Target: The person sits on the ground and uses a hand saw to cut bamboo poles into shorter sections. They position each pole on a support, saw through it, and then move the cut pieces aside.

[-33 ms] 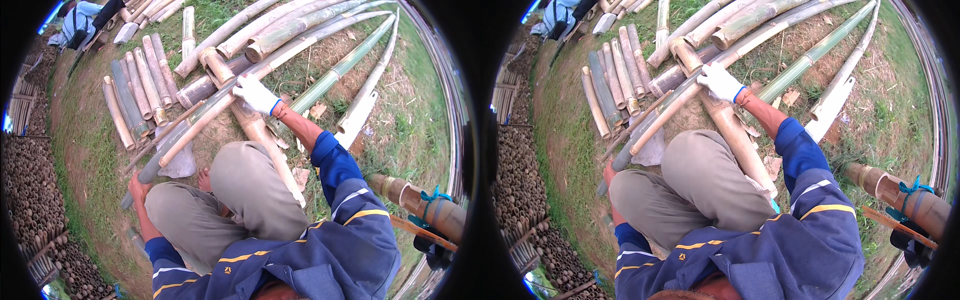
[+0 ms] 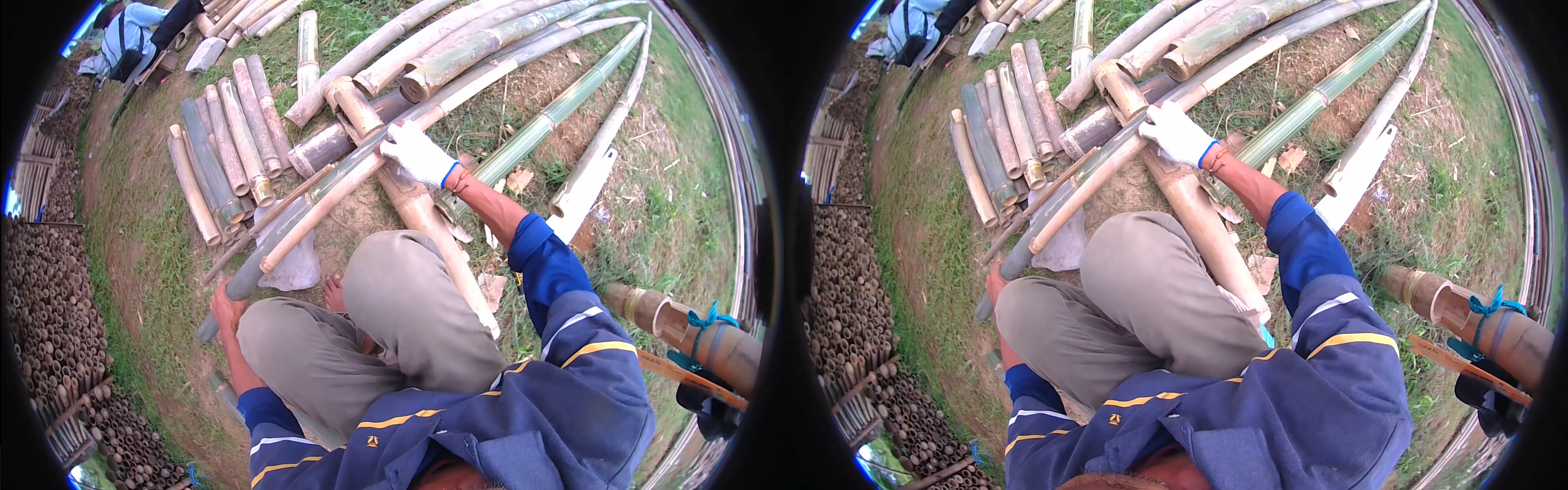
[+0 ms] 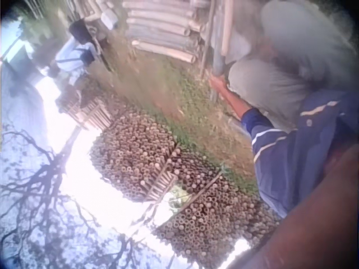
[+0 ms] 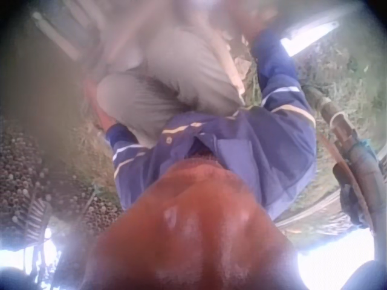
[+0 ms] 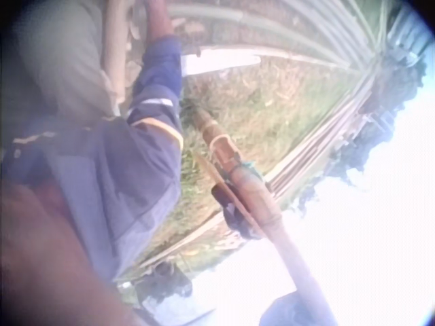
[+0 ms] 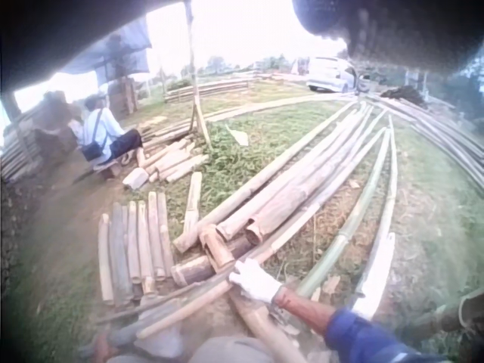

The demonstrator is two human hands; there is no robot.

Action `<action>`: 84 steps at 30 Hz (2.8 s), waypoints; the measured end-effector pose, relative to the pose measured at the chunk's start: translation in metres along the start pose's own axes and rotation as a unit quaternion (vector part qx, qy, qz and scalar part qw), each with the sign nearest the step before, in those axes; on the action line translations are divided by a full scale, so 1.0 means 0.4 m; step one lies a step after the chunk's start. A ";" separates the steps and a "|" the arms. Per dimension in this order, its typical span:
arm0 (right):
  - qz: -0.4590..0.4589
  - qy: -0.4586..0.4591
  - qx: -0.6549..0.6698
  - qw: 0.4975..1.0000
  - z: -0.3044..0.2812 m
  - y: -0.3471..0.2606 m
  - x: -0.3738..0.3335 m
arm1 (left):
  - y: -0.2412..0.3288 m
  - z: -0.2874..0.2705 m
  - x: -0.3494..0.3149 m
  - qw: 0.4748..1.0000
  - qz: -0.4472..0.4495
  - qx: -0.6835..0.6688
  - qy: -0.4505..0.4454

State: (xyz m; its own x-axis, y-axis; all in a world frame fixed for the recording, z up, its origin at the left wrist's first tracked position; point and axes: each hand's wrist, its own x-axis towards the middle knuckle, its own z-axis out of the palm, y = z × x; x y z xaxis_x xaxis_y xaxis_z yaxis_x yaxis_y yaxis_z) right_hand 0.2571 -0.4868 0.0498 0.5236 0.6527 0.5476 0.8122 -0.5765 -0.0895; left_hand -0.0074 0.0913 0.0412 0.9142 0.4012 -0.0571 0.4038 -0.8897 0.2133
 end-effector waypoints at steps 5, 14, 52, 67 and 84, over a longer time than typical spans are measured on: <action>0.010 -0.003 -0.011 1.000 0.005 0.011 0.008 | 0.015 0.017 0.013 0.999 0.003 -0.003 0.035; 0.022 0.023 0.022 0.999 0.028 0.004 0.030 | -0.074 0.055 0.047 0.999 0.013 -0.008 0.040; 0.023 -0.077 -0.032 0.996 0.000 -0.020 0.026 | -0.057 0.075 0.016 0.996 0.033 -0.023 0.082; 0.016 -0.042 -0.047 0.998 0.017 -0.017 -0.005 | -0.054 0.068 0.035 0.996 0.048 -0.027 0.064; 0.023 -0.048 -0.054 0.997 0.016 -0.020 -0.013 | 0.209 -0.029 0.091 0.970 0.031 -0.215 -0.113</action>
State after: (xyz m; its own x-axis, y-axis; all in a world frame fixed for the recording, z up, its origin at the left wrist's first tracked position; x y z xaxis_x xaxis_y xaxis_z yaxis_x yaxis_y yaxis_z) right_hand 0.2497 -0.4825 0.0425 0.5865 0.6655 0.4616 0.7570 -0.6531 -0.0203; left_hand 0.0592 0.0339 0.0682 0.9404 0.2480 -0.2328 0.3397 -0.7186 0.6068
